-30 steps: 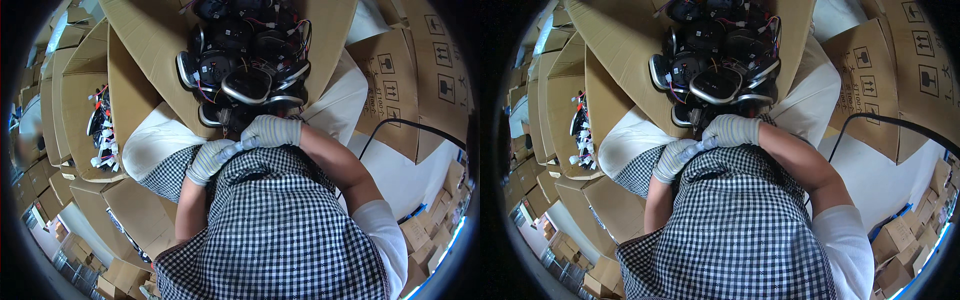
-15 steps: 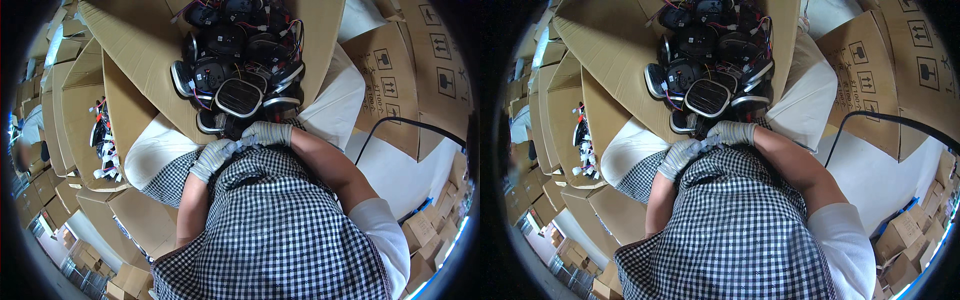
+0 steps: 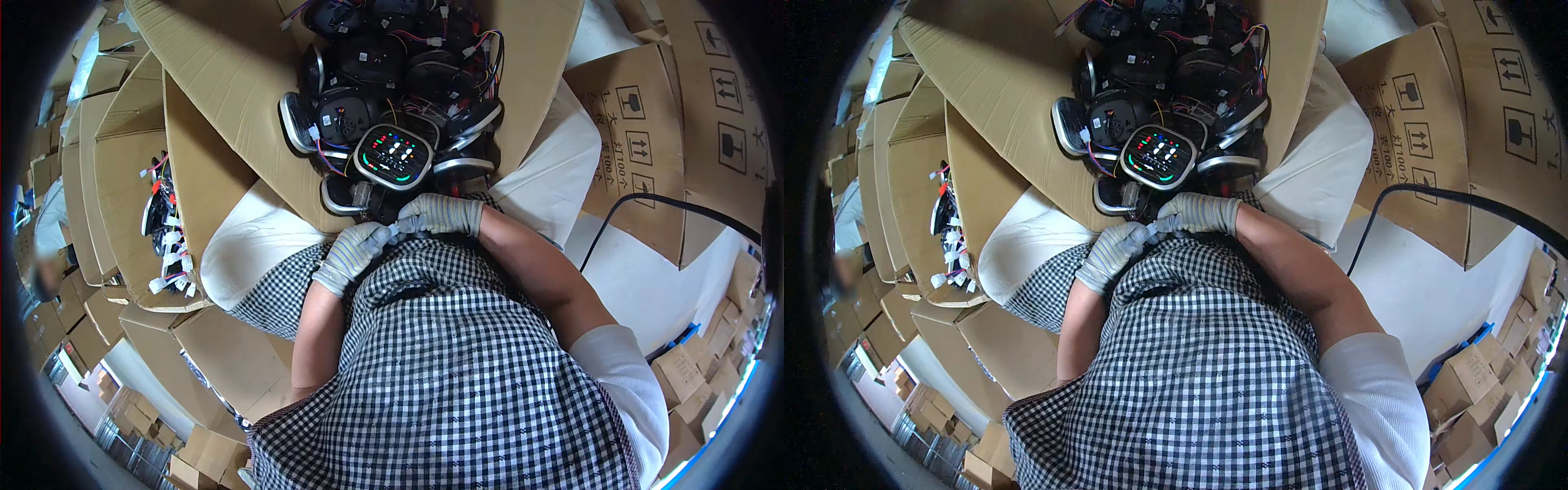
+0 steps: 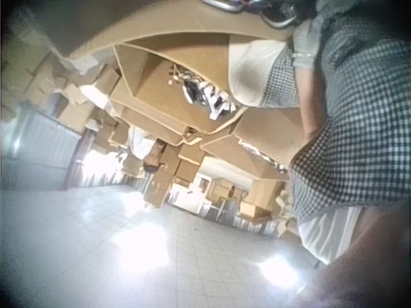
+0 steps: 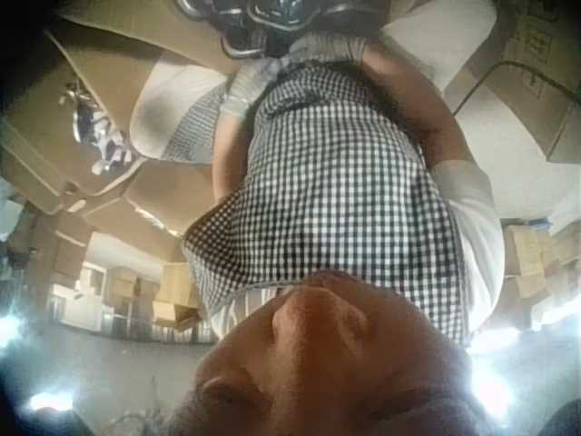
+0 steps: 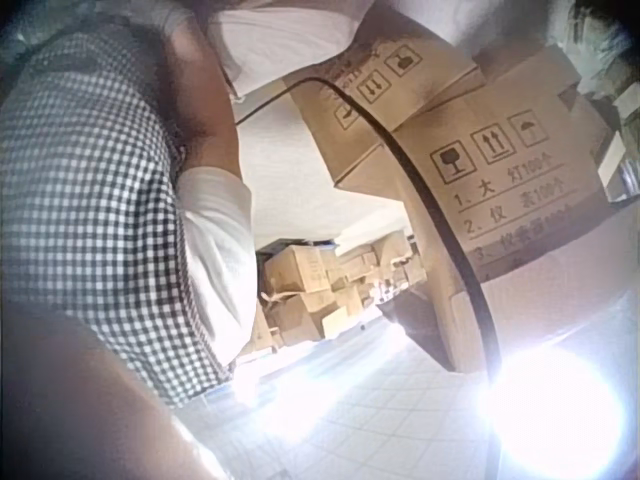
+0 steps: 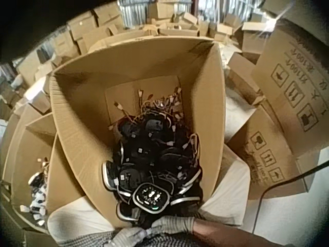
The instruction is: The person inspects and sorts electronic dashboard units and wiring harnesses by hand, taking them from large cardboard boxes.
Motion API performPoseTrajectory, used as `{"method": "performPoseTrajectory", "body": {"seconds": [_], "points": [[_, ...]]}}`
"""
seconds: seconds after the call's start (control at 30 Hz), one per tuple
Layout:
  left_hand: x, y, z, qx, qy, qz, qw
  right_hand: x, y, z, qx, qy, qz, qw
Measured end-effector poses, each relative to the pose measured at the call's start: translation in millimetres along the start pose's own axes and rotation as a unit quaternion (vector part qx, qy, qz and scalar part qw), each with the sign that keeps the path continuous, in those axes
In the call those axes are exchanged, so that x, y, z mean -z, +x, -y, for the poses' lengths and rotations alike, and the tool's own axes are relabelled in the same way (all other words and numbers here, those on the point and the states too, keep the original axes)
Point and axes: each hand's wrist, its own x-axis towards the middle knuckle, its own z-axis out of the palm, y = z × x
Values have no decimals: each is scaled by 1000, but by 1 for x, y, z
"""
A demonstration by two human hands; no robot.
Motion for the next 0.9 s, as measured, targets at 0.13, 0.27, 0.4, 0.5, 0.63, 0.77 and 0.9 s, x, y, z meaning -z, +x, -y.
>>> {"method": "performPoseTrajectory", "body": {"seconds": [0.13,0.27,0.4,0.5,0.63,0.77,0.9], "points": [[1,-2,2,1,-9,12,1000,-2,-4,1,0,13,-2,1000],[0,-3,3,-42,42,-12,998,0,-5,8,-5,9,-7,1000],[6,-16,-11,-90,13,-165,982,21,-23,15,85,-99,-242,961],[28,-40,-18,-12,-26,-242,970,52,-17,32,-76,-252,-423,867],[41,-50,-41,-54,-53,-320,944,62,24,21,-107,-626,-314,706],[41,-42,-16,-17,-50,-336,940,58,56,18,-320,-540,-241,740],[35,-29,-10,-49,-103,-303,946,69,19,27,-148,-226,-384,883]]}}
